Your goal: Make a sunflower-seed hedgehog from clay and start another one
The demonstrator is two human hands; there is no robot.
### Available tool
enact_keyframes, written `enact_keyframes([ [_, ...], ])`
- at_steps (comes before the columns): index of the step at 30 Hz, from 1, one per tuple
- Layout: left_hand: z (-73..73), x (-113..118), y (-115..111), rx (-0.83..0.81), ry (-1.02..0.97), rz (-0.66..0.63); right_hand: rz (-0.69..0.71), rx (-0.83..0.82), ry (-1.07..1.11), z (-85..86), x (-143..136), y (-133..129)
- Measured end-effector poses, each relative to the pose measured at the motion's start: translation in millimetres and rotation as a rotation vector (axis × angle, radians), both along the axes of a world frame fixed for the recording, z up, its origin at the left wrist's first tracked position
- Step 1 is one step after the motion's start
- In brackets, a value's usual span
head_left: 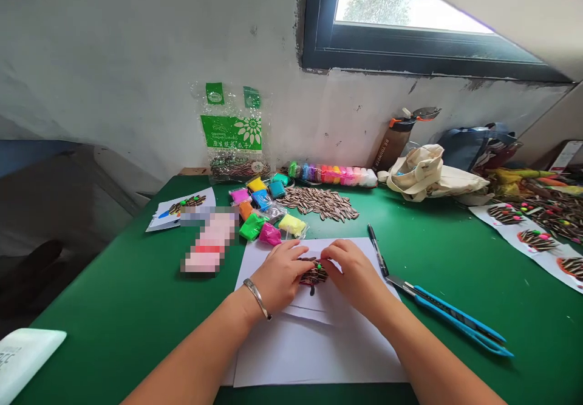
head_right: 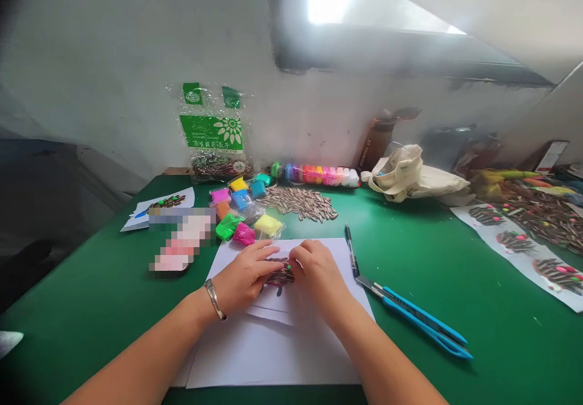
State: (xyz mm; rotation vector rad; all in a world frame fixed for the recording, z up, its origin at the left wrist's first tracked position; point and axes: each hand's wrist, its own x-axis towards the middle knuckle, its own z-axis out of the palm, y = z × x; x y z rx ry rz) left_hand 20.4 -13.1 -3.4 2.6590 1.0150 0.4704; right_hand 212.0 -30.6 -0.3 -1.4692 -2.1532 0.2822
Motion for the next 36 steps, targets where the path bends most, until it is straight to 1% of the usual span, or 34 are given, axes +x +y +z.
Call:
enact_keyframes([
  [6, 1.9, 1, 0, -0.008, 0.046, -0.037, 0.024, -0.035, 0.04, 0.6, -2, -2],
  [12, 7.6, 4, 1, -0.149, -0.009, -0.05, 0.049, -0.079, 0.042, -3.7, -5, -3],
  [17, 9.8, 4, 1, -0.177, -0.032, -0.034, 0.086, -0.065, 0.02, -11.2, -7, -2],
  [24, 8.8, 3, 1, -0.185, -0.064, -0.025, 0.079, -0.059, -0.007, -13.9, -6, -3],
  [30, 13.5, 4, 1, -0.212, -0.057, -0.018, 0.064, -0.049, -0.068, -15.8, -13, -1],
  [34, 14.3, 4, 1, -0.217, -0.053, -0.004, -0.008, -0.047, -0.116, -11.2, -19, -1],
  [36, 13.0, 3, 1, -0.213, -0.054, -0.003, -0.006, -0.076, -0.1, -7.1, -19, -2],
])
